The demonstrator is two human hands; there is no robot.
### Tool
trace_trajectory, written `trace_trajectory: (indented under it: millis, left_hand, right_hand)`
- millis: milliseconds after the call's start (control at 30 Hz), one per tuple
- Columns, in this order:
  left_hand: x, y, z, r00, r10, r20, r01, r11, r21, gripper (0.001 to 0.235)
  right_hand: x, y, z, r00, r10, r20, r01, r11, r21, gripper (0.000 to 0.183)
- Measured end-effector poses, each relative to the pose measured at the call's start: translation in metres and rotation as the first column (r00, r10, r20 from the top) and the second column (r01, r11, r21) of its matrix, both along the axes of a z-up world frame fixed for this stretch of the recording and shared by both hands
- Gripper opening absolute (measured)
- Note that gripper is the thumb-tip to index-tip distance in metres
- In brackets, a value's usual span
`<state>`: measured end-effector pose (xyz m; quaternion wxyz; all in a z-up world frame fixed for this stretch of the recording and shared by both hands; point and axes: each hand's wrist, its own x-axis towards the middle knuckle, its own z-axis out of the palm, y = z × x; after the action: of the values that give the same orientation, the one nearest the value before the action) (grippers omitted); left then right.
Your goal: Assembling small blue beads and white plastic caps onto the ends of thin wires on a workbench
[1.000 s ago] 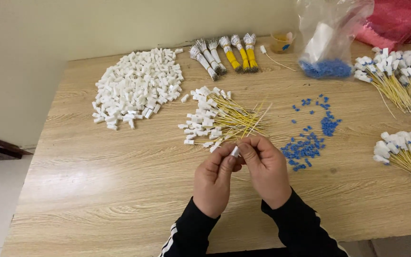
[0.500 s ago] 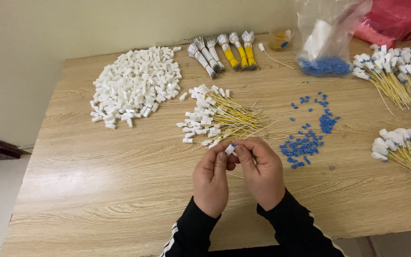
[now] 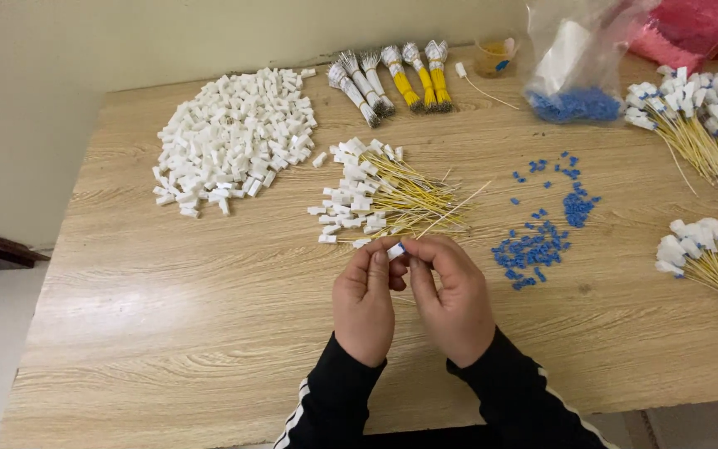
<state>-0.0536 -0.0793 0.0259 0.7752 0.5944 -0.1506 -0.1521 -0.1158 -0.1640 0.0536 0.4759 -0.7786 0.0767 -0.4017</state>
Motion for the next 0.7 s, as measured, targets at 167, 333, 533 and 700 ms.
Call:
trace_trajectory:
  millis: [167,333,533,700]
  left_hand:
    - [0.001,0.001,-0.006,0.998,0.025,0.064,-0.029,0.998,0.055,0.027]
    - [0.008,0.01,-0.012,0.994,0.022,0.105,-0.034,0.993,0.111,0.027]
    - [0.034,0.038,-0.011,0.896,-0.271,0.352,0.062,0.861,0.505,0.024]
    - [0.05,0.053,-0.038,0.768,-0.348,0.538,-0.126,0.741,0.66,0.019]
  right_hand:
    - [0.0,0.008,-0.011,1.0,-0.025,-0.009,0.025,1.0,0.0,0.024]
    - [0.0,0.003,-0.018,1.0,-0.005,-0.028,0.006,1.0,0.025,0.028]
    - [-0.014,-0.099,-0.042,0.916,-0.159,-0.369,0.117,0.984,-0.134,0.016]
    - [-0.025,-0.183,-0.06,0.492,-0.531,-0.69,0.153,0.832,-0.533,0.027]
